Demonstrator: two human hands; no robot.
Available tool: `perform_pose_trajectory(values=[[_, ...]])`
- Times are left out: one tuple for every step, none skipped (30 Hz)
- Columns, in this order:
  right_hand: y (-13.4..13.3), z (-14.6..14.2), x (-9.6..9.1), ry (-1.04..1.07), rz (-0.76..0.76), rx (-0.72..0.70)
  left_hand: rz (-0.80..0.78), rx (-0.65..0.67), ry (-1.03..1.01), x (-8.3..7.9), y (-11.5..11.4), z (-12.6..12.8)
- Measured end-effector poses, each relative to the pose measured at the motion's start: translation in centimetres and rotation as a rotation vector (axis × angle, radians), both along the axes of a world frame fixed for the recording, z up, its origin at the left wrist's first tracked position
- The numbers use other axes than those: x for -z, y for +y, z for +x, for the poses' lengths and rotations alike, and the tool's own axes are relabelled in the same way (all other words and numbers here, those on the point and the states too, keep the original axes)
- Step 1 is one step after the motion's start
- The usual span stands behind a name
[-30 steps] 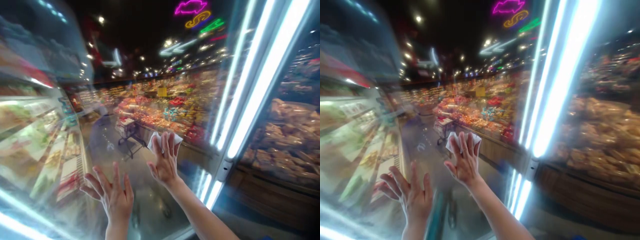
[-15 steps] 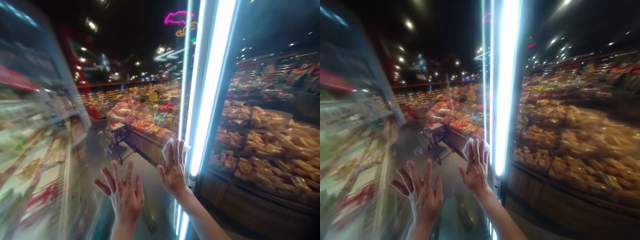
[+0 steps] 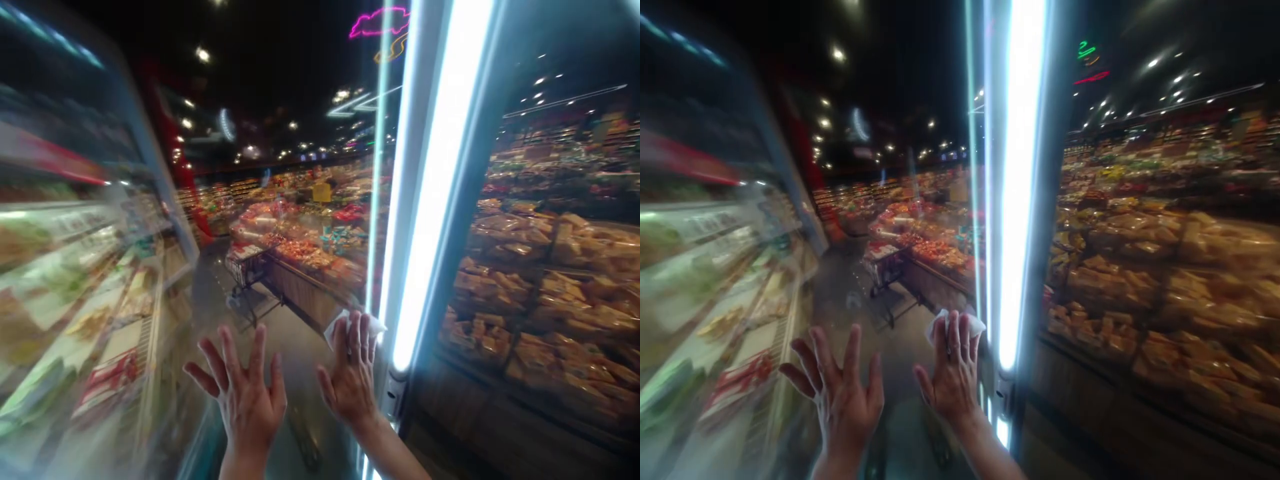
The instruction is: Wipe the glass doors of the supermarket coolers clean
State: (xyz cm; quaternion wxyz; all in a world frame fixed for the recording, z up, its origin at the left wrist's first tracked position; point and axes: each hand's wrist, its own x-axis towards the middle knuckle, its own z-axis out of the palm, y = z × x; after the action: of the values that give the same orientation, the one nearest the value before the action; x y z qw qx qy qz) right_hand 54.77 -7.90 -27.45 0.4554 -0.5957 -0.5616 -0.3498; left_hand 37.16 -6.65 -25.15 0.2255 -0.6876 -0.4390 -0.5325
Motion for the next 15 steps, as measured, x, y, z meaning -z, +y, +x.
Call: perform_pose_trajectory(values=[[0.0,-0.4,0.0,-0.002,0.003,0.005,0.000,-0.006,0.004,0.0,0.1,-0.5],[0.1,-0.8,-0.4,-0.008,0.009,0.009,-0.001,-0.015,0.005,0.0,0.2,-1.0],[0.3,-1.1,-1.2,-0.017,0.015,0.011,-0.004,-0.022,0.004,0.1,0.2,-1.6],[0.5,-1.3,-2.1,-0.024,0.021,0.014,-0.006,-0.027,0.000,0.2,0.3,-2.2],[0.7,-1.7,-2.9,-0.029,0.025,0.017,-0.007,-0.033,-0.004,0.2,0.4,-2.8],[0.8,-2.1,-3.5,-0.032,0.027,0.019,-0.009,-0.037,-0.006,0.4,0.5,-3.5],[0.9,-2.8,-3.7,-0.032,0.028,0.017,-0.013,-0.042,-0.007,0.5,0.6,-4.1],[1.0,-3.7,-3.4,-0.030,0.028,0.011,-0.019,-0.046,-0.007,0.6,0.7,-4.9],[1.1,-4.7,-2.9,-0.028,0.026,0.000,-0.024,-0.049,-0.008,0.6,0.9,-5.7],[1.2,-5.8,-2.2,-0.028,0.022,-0.012,-0.027,-0.050,-0.010,0.7,1.0,-6.5],[1.3,-6.9,-1.6,-0.031,0.019,-0.021,-0.029,-0.051,-0.013,0.7,1.2,-7.4],[1.5,-7.9,-1.4,-0.031,0.020,-0.024,-0.032,-0.053,-0.018,0.6,1.3,-8.4],[1.7,-8.9,-1.5,-0.029,0.025,-0.023,-0.036,-0.057,-0.022,0.6,1.4,-9.4],[2.0,-9.9,-1.9,-0.027,0.034,-0.021,-0.044,-0.066,-0.025,0.5,1.6,-10.4],[2.2,-10.8,-2.7,-0.021,0.046,-0.018,-0.054,-0.079,-0.028,0.3,1.7,-11.4]])
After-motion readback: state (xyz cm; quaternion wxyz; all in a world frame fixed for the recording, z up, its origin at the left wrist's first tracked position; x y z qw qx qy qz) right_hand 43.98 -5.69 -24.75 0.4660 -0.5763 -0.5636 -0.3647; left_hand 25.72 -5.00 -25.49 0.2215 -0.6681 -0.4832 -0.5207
